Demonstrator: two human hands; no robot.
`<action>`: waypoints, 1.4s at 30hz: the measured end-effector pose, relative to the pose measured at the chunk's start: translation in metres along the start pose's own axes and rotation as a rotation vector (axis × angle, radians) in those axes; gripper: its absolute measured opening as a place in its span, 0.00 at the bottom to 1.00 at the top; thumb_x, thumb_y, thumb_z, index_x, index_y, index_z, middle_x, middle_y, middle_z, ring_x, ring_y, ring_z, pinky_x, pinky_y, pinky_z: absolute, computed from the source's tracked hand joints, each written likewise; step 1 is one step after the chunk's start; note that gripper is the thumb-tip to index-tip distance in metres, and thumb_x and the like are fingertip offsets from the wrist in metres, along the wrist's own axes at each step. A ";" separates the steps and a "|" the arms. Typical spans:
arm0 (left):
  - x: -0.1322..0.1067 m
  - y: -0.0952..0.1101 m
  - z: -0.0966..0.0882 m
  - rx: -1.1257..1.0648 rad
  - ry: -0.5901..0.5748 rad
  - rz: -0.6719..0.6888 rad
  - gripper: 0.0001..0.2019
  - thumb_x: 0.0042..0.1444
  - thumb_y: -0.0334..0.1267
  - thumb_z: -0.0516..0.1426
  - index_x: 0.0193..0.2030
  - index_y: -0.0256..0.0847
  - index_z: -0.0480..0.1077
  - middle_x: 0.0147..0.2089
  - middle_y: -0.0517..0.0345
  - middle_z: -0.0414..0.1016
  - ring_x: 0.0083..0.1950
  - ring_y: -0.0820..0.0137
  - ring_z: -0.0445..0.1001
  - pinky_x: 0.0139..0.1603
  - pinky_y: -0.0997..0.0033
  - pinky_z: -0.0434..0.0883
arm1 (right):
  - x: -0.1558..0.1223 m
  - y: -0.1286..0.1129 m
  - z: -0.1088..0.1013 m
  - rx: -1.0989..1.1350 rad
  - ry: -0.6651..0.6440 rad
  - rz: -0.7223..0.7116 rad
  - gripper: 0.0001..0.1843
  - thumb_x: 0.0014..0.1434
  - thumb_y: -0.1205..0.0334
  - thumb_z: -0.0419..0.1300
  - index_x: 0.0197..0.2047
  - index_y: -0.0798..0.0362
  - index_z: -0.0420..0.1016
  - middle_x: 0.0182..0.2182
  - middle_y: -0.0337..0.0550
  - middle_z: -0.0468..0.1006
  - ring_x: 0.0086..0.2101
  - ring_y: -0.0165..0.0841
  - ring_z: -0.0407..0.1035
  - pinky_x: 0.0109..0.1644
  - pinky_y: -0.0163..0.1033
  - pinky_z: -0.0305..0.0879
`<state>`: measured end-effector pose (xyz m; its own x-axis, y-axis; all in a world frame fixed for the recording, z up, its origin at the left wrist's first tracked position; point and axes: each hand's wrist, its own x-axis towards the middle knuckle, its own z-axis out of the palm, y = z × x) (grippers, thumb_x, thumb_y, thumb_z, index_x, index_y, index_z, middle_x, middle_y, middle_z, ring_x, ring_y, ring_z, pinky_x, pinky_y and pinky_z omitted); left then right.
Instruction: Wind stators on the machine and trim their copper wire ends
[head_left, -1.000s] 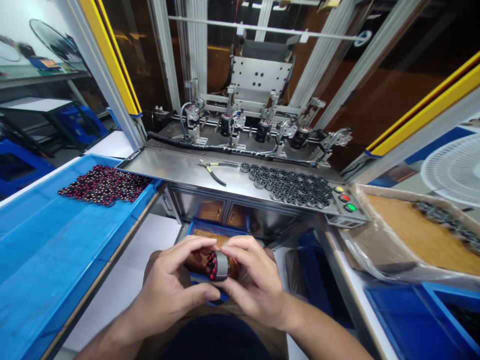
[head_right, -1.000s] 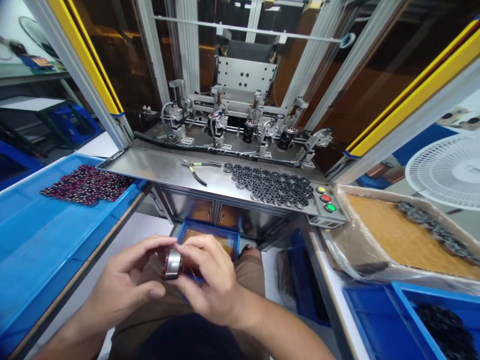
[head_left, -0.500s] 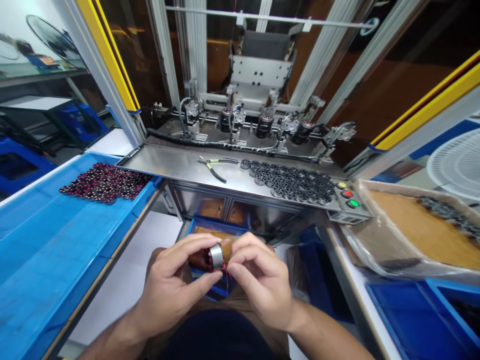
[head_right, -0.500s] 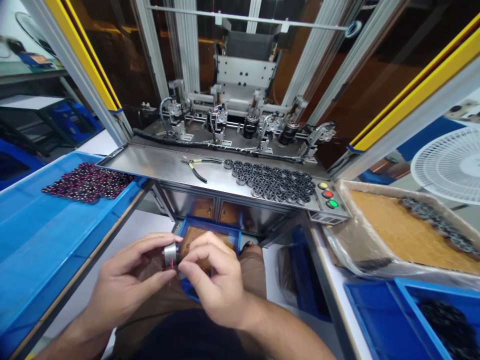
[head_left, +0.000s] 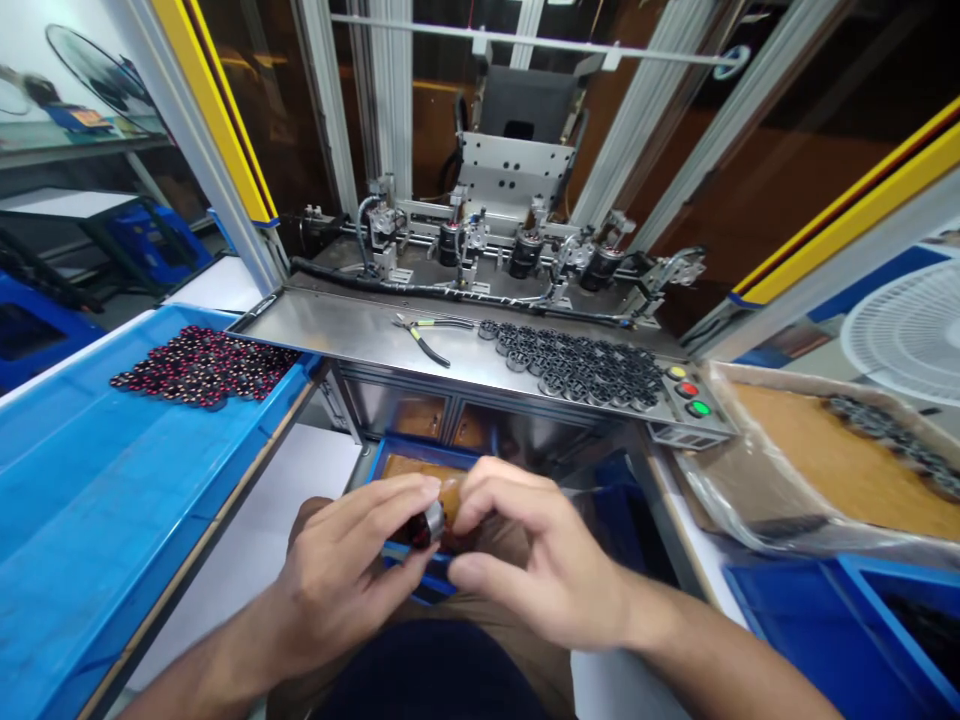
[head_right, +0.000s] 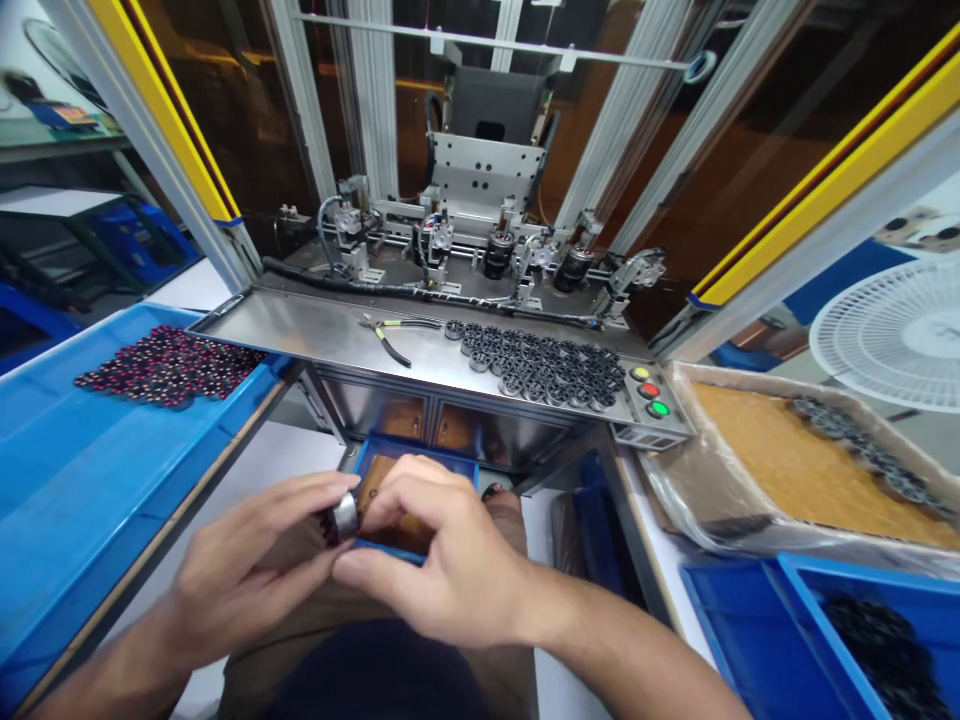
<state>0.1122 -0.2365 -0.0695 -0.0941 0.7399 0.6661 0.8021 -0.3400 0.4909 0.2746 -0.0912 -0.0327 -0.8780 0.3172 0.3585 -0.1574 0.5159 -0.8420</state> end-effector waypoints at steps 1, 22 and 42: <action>0.000 0.000 -0.001 -0.008 -0.018 0.005 0.32 0.50 0.24 0.63 0.62 0.44 0.65 0.52 0.51 0.79 0.51 0.64 0.79 0.56 0.69 0.74 | 0.004 -0.006 0.000 -0.051 -0.062 -0.025 0.06 0.59 0.63 0.63 0.32 0.55 0.72 0.29 0.42 0.73 0.32 0.32 0.66 0.38 0.39 0.65; -0.012 0.000 -0.016 -0.111 -0.066 -0.088 0.24 0.53 0.24 0.62 0.56 0.44 0.70 0.54 0.50 0.77 0.53 0.65 0.78 0.55 0.71 0.75 | 0.020 -0.025 0.009 -0.635 -0.285 -0.501 0.10 0.62 0.70 0.53 0.34 0.60 0.75 0.29 0.50 0.75 0.30 0.36 0.64 0.32 0.43 0.61; -0.053 -0.037 -0.028 -0.701 0.542 -0.738 0.10 0.61 0.34 0.59 0.49 0.46 0.75 0.53 0.56 0.78 0.50 0.71 0.77 0.48 0.78 0.75 | 0.190 0.174 -0.021 -1.044 -0.101 0.099 0.36 0.60 0.44 0.57 0.63 0.61 0.64 0.62 0.66 0.64 0.62 0.55 0.58 0.64 0.59 0.54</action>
<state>0.0705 -0.2792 -0.1071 -0.7814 0.6039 0.1573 -0.0415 -0.3019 0.9525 0.0896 0.0756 -0.1026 -0.9067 0.3523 0.2317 0.3423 0.9359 -0.0838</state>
